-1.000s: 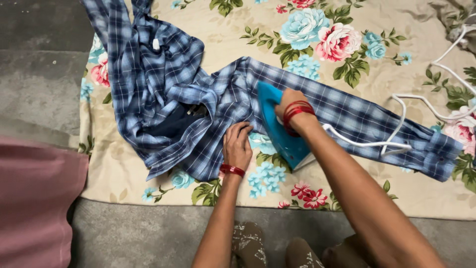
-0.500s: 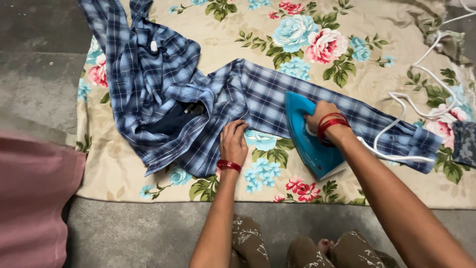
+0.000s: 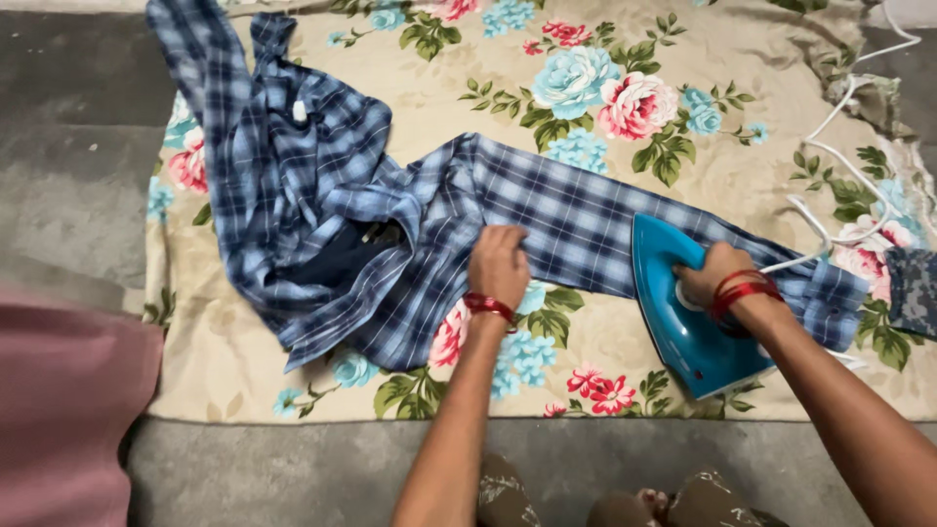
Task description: The person irons a blue and white checkered shirt laid out on a floral-patterned cloth. They smooth the fabric with their hands and use a blue iron to press the sleeves and body of the shirt.
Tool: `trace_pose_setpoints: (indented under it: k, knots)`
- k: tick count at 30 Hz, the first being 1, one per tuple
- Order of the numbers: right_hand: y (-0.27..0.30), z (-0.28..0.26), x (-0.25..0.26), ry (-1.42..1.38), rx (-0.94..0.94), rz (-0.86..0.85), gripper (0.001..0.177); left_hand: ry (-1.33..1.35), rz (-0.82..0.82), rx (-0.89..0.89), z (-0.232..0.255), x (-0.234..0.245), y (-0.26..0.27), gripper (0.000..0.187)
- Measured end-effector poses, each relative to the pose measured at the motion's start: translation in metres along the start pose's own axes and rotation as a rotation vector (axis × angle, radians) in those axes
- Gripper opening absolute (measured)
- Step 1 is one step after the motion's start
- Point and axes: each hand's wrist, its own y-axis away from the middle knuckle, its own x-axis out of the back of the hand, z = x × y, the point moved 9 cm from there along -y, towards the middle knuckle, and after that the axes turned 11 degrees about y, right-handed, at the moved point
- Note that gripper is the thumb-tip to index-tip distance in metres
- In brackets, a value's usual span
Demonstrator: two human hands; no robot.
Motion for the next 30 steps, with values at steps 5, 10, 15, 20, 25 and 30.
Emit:
trace_pose_setpoints:
  k: [5,10,15,20,25,30]
  knots:
    - [-0.005,0.007,-0.008,0.038,-0.018,-0.033,0.061,-0.250,-0.128,-0.136,0.009,-0.053,-0.012,0.055]
    - [-0.026,-0.029,-0.005,0.057,0.061,-0.004,0.066,-0.459,-0.233,-0.082,-0.001,-0.065,-0.004,0.067]
    - [-0.067,-0.110,0.024,-0.005,0.174,0.091,0.064,-0.383,-0.218,-0.084,0.006,-0.058,-0.005,0.066]
    - [-0.077,-0.141,0.047,-0.031,0.184,0.072,0.059,-0.389,-0.206,-0.103,0.009,-0.056,-0.004,0.065]
    - [-0.077,-0.086,0.040,-0.075,0.066,0.056,0.062,-0.379,-0.217,-0.107,0.005,-0.055,-0.003,0.065]
    - [-0.072,-0.005,0.035,-0.101,-0.107,0.027,0.065,-0.428,-0.233,-0.099,-0.001,-0.061,-0.002,0.064]
